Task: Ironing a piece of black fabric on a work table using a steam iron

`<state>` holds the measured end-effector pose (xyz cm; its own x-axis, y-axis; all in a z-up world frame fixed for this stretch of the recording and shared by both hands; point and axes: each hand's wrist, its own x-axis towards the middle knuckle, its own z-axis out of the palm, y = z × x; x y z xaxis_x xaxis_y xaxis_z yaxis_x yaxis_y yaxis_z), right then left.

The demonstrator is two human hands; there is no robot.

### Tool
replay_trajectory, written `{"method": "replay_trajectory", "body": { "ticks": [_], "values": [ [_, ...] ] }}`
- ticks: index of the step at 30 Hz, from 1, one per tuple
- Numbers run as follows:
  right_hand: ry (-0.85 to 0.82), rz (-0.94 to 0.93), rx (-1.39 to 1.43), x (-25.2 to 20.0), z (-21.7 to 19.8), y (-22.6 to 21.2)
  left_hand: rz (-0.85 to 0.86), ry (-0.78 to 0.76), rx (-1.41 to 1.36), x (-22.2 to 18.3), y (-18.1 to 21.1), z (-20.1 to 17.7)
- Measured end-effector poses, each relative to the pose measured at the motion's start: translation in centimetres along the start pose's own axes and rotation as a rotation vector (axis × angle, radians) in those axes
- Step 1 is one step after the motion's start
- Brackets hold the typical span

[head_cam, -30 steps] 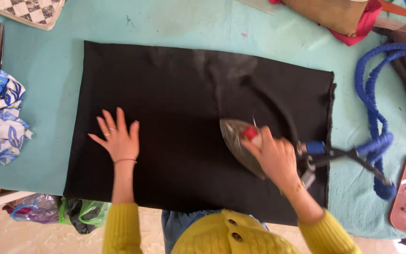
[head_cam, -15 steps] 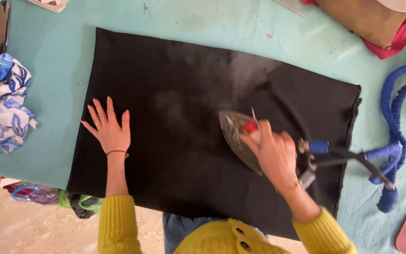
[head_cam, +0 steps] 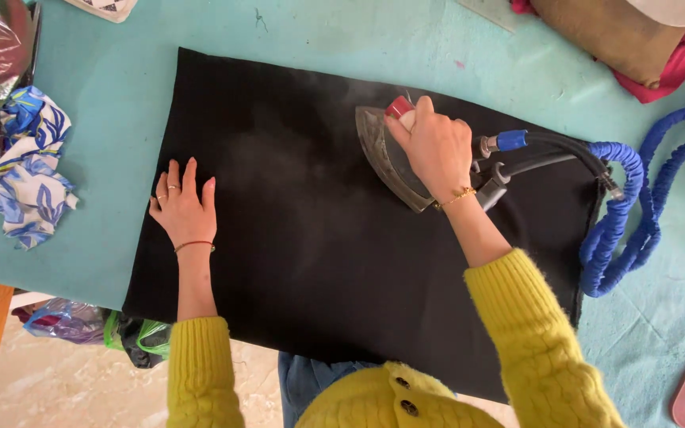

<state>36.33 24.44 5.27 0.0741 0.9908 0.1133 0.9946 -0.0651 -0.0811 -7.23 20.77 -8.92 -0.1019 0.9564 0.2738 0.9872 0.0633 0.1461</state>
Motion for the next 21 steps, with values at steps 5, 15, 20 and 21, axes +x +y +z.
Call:
{"method": "replay_trajectory", "body": {
  "ticks": [5,15,20,21],
  "values": [
    [-0.047,-0.003,0.102,-0.2,-1.6,0.0,0.021,0.013,0.041,0.8,-0.6,1.2],
    [-0.160,0.079,0.147,-4.4,-2.0,0.1,0.018,-0.085,-0.060,1.3,-1.2,0.5],
    [-0.251,0.040,0.138,-13.8,-5.4,0.6,0.057,-0.082,-0.063,1.2,-1.8,1.1],
    [-0.318,0.041,0.129,-15.7,-6.1,0.9,0.062,-0.076,-0.056,1.2,-1.8,0.9]
  ]
}}
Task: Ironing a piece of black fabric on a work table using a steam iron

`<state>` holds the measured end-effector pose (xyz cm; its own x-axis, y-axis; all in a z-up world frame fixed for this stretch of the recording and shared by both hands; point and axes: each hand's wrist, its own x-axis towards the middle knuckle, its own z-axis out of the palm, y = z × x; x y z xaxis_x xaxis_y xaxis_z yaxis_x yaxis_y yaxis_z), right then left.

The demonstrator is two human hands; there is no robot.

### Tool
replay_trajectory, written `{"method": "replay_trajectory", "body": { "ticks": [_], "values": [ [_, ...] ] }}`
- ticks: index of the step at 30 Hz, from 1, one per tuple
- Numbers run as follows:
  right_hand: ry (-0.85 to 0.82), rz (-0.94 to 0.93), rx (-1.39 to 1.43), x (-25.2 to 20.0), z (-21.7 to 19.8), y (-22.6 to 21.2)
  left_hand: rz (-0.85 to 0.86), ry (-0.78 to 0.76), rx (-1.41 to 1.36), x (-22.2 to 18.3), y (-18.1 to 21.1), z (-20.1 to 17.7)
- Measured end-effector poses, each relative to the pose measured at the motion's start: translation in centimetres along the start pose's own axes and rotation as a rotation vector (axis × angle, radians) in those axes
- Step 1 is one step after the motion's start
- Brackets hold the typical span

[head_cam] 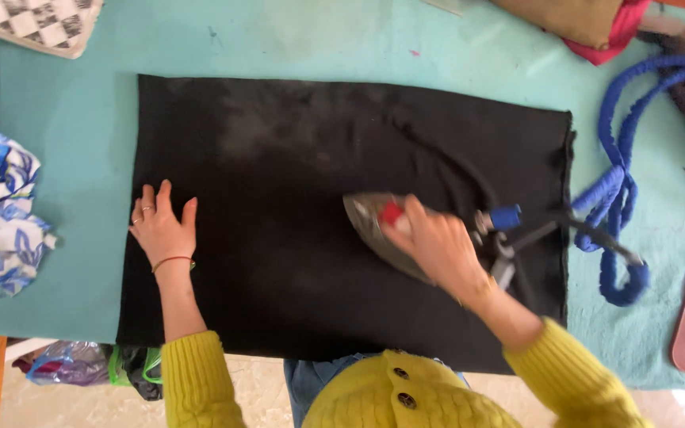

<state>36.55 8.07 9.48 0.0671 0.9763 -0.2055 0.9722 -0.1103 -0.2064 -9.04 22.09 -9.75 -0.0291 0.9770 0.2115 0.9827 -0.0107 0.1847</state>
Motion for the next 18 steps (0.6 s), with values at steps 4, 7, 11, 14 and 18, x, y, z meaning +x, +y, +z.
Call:
{"method": "replay_trajectory", "body": {
  "ticks": [4,7,11,14,18],
  "values": [
    [0.057,-0.020,-0.080,-7.8,0.9,2.5,0.029,0.029,0.033,-0.1,-0.1,0.1],
    [0.073,-0.021,-0.059,-11.6,1.8,5.4,0.149,0.155,0.102,-0.1,0.9,-1.3],
    [0.139,-0.002,-0.148,-13.5,2.8,8.5,0.083,0.034,0.045,-0.2,1.8,-2.1],
    [0.186,-0.013,-0.102,-12.3,2.1,9.7,0.108,0.063,0.034,-0.3,1.9,-2.2],
    [0.210,0.008,-0.156,-8.4,1.1,11.0,-0.018,-0.076,-0.058,-0.1,2.8,-2.9]
  ]
}}
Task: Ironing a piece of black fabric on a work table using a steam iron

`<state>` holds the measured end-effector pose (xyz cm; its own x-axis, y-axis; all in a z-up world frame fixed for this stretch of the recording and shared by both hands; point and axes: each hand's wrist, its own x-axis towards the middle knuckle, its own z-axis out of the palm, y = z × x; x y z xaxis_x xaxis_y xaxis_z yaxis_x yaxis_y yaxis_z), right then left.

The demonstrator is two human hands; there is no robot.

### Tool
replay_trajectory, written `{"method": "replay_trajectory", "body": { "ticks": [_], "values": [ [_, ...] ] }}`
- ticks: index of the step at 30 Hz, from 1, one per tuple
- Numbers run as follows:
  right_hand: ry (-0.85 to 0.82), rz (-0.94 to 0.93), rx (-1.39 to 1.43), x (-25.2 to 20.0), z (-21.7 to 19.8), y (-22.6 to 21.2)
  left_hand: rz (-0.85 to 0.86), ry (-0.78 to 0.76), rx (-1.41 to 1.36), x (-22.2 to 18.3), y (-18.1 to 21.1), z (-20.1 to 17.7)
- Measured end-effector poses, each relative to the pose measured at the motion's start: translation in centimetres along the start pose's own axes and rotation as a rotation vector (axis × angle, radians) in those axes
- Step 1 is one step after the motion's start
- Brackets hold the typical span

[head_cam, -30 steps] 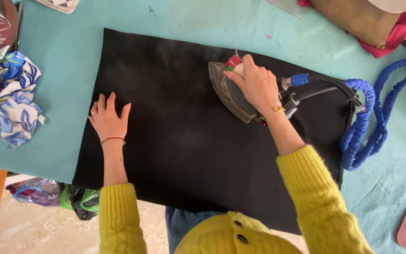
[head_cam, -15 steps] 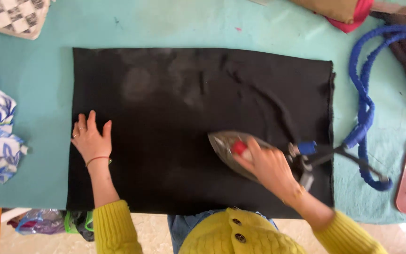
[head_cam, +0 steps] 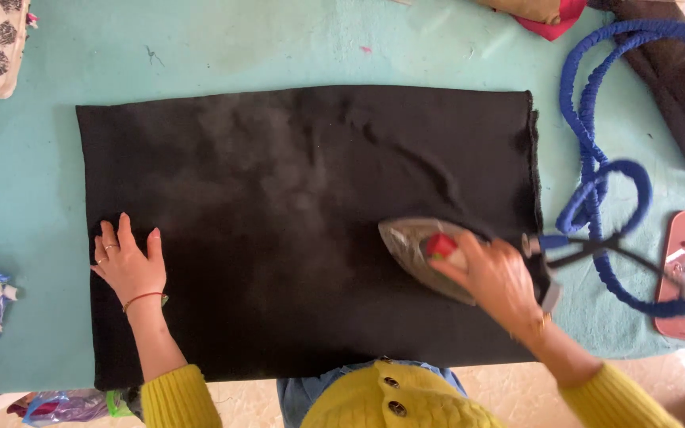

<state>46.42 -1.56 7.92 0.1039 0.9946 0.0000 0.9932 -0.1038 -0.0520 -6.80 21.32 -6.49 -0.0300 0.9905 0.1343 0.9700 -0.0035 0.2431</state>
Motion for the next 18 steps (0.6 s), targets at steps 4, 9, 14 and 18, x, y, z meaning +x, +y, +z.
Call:
{"method": "replay_trajectory", "body": {
  "ticks": [4,9,14,18],
  "values": [
    [-0.081,0.119,-0.001,6.9,-1.1,1.1,-0.247,-0.155,-0.069,-0.2,3.3,-0.2],
    [0.230,-0.132,-0.088,14.4,-0.4,3.7,-0.023,-0.041,0.039,-3.1,11.1,1.9],
    [0.236,-0.156,-0.064,18.3,2.2,6.4,0.076,-0.141,0.008,-4.2,16.2,2.5],
    [0.183,-0.137,-0.042,18.1,1.7,6.0,0.049,-0.230,0.023,-4.0,16.3,2.7]
  ]
}}
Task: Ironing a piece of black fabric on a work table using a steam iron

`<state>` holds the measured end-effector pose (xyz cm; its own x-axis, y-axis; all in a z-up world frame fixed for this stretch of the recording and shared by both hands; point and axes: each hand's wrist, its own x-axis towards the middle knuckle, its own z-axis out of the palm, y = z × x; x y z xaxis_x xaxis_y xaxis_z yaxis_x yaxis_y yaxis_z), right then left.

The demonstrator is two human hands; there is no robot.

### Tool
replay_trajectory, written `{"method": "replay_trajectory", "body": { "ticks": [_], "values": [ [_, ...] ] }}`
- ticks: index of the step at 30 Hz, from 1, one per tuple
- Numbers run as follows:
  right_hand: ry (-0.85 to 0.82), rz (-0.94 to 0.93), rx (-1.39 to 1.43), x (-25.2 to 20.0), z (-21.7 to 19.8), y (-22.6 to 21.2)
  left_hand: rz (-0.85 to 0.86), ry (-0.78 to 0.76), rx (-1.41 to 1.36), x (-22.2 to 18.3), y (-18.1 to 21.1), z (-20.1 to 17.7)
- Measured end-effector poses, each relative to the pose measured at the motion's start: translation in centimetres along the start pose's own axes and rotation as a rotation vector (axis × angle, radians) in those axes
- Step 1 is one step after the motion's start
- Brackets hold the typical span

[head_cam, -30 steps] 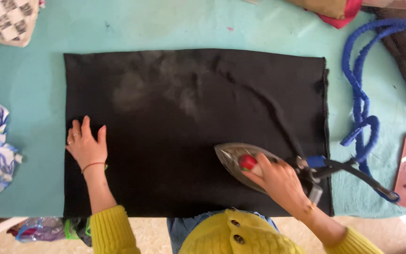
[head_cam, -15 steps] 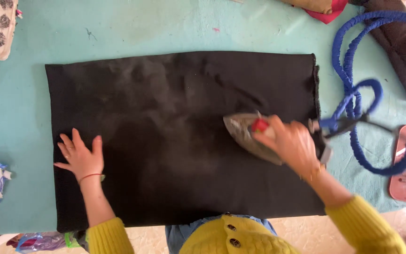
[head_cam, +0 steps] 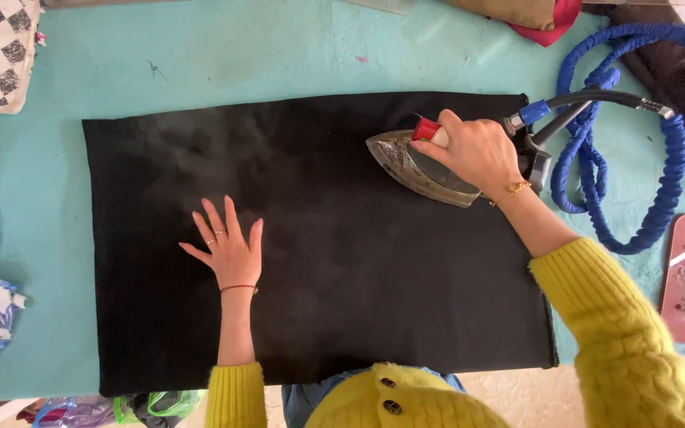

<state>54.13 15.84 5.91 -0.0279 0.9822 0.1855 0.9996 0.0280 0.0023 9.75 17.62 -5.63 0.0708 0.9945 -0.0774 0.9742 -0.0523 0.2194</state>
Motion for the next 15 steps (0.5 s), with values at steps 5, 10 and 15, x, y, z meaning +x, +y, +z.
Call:
{"method": "replay_trajectory", "body": {
  "ticks": [5,10,15],
  "values": [
    [0.049,-0.004,-0.055,-0.6,-1.3,-0.8,-0.026,-0.073,-0.010,0.1,-0.2,-0.2],
    [0.103,0.018,-0.128,-0.5,-1.3,-0.9,-0.033,-0.102,-0.038,0.2,-0.4,-0.2],
    [0.082,0.123,-0.089,0.3,0.4,-0.6,-0.040,-0.116,-0.043,0.2,-0.3,-0.2]
  ]
}}
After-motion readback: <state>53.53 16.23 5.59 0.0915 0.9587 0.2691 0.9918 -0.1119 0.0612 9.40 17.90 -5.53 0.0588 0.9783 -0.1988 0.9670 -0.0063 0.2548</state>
